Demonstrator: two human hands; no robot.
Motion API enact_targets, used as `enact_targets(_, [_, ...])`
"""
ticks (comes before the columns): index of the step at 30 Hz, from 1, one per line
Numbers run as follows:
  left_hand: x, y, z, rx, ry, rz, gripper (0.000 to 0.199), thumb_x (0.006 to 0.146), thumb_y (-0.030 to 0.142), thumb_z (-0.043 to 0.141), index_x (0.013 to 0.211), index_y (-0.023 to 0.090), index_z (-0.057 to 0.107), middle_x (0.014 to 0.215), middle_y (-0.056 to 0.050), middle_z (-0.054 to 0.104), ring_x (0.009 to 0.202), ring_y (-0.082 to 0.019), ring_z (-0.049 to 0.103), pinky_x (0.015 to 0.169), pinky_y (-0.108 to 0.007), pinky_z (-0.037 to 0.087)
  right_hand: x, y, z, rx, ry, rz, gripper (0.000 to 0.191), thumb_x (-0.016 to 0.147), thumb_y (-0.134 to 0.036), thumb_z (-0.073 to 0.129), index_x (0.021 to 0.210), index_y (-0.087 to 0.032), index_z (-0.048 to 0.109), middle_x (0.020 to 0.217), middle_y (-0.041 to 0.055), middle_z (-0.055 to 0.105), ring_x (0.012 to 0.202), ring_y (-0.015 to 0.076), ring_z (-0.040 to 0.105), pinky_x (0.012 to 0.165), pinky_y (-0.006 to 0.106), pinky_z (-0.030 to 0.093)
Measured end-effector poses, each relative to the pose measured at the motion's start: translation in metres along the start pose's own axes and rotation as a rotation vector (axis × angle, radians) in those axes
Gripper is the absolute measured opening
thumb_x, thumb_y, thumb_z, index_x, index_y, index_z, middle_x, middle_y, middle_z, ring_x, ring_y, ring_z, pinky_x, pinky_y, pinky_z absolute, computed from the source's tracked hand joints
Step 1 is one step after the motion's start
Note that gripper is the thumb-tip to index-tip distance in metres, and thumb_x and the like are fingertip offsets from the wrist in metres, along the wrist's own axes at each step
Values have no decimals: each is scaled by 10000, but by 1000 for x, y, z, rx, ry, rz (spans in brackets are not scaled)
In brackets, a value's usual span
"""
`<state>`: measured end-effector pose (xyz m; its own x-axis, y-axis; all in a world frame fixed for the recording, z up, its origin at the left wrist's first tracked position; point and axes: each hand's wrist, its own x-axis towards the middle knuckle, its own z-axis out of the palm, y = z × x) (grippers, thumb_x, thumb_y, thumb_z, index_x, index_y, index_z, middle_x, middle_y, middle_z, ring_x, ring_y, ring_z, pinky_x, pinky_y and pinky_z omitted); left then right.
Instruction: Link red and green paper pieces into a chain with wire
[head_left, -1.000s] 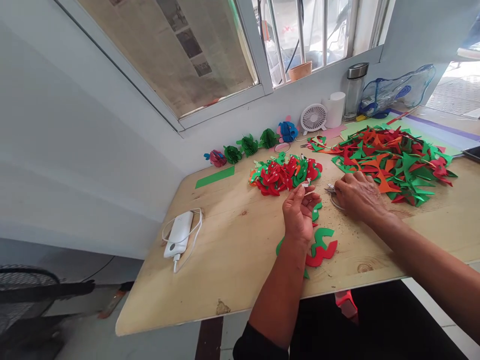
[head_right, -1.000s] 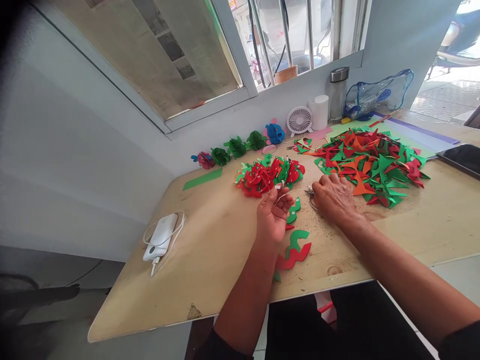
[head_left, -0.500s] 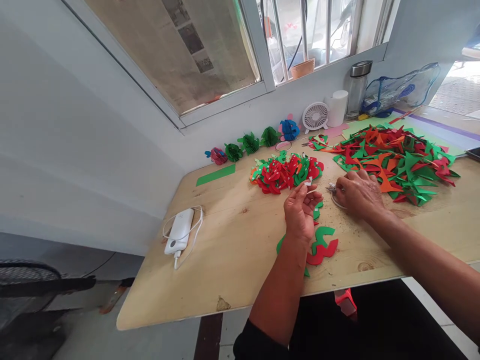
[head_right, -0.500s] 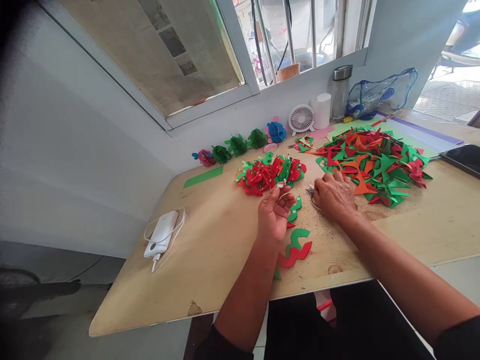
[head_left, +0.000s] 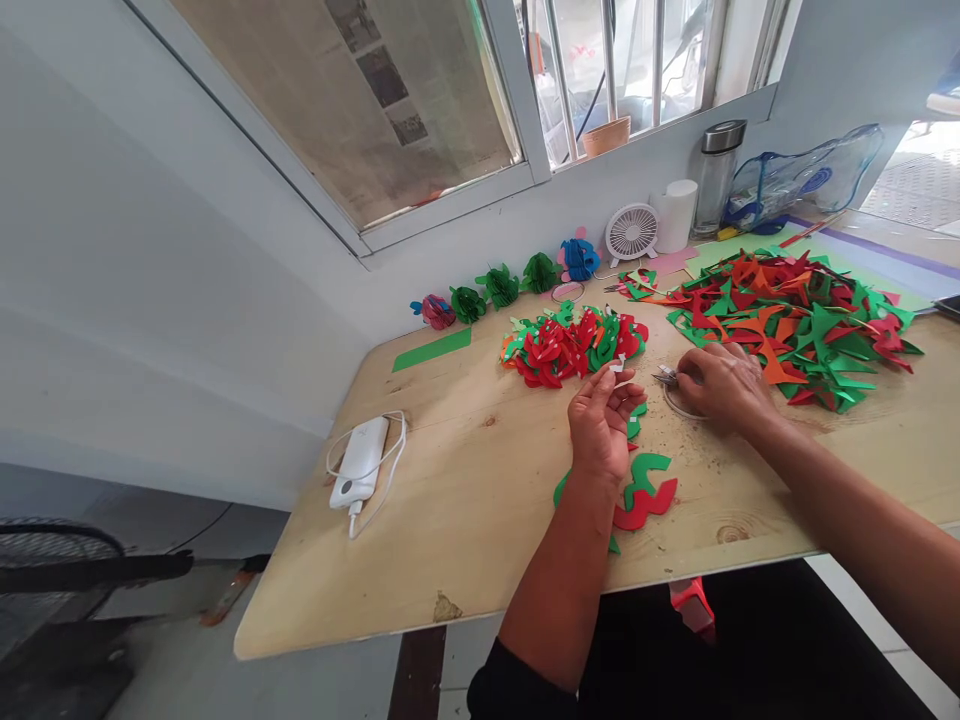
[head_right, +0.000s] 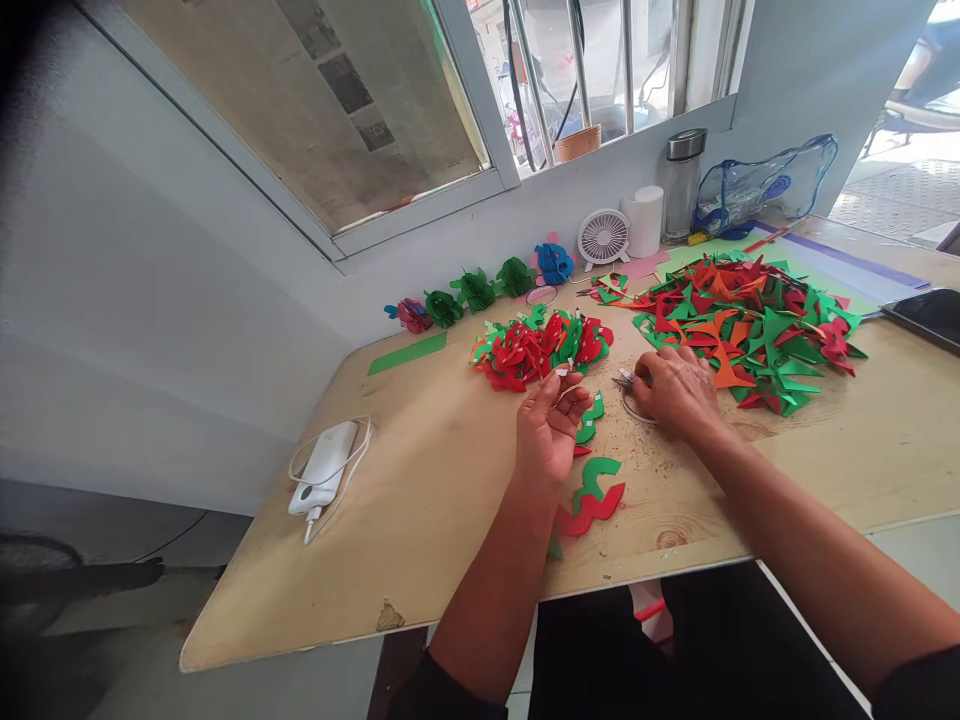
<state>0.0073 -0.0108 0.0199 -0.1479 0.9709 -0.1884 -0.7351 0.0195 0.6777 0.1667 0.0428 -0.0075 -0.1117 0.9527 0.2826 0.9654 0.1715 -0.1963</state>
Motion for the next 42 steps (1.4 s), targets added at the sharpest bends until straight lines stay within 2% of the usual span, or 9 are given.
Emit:
enact_targets(5, [-1,1,1,-21,-19,-1,209,675,269,710,824,129,667,762,-54,683,595,-110,617,687,-280,482,6,8,4,98,-30,32,251,806,-334,429,778,-223,653,906,87,658,905,279,516,683,368,324])
enact_targets(16, [-1,2,2,27,35,-17,268,640,316,725,840,149,662,777,-57,688,623,-127,627,706,-303,490,7,3,-1,-114,-32,-24,267,816,-328,429,796,-218,672,912,121,634,891,302,500,672,391,319])
enact_targets(34, [-1,3,0,-44,-22,-10,216,651,264,720,816,137,666,773,-58,691,599,-113,617,683,-277,486,8,0,-3,-135,-34,7,287,825,-383,448,780,-223,682,926,124,625,896,306,489,701,412,313])
enact_targets(38, [-1,3,0,-45,-12,-12,210,649,255,719,806,130,657,766,-54,689,600,-111,619,681,-274,487,6,3,1,-117,12,12,278,823,-405,462,826,-221,671,949,115,627,932,305,486,721,411,318])
enact_targets(42, [-1,3,0,-45,-12,-18,236,653,262,719,841,134,655,787,-53,692,602,-110,622,694,-280,480,5,6,4,-40,127,1,241,789,-384,513,859,-207,661,939,110,639,936,301,497,732,404,334])
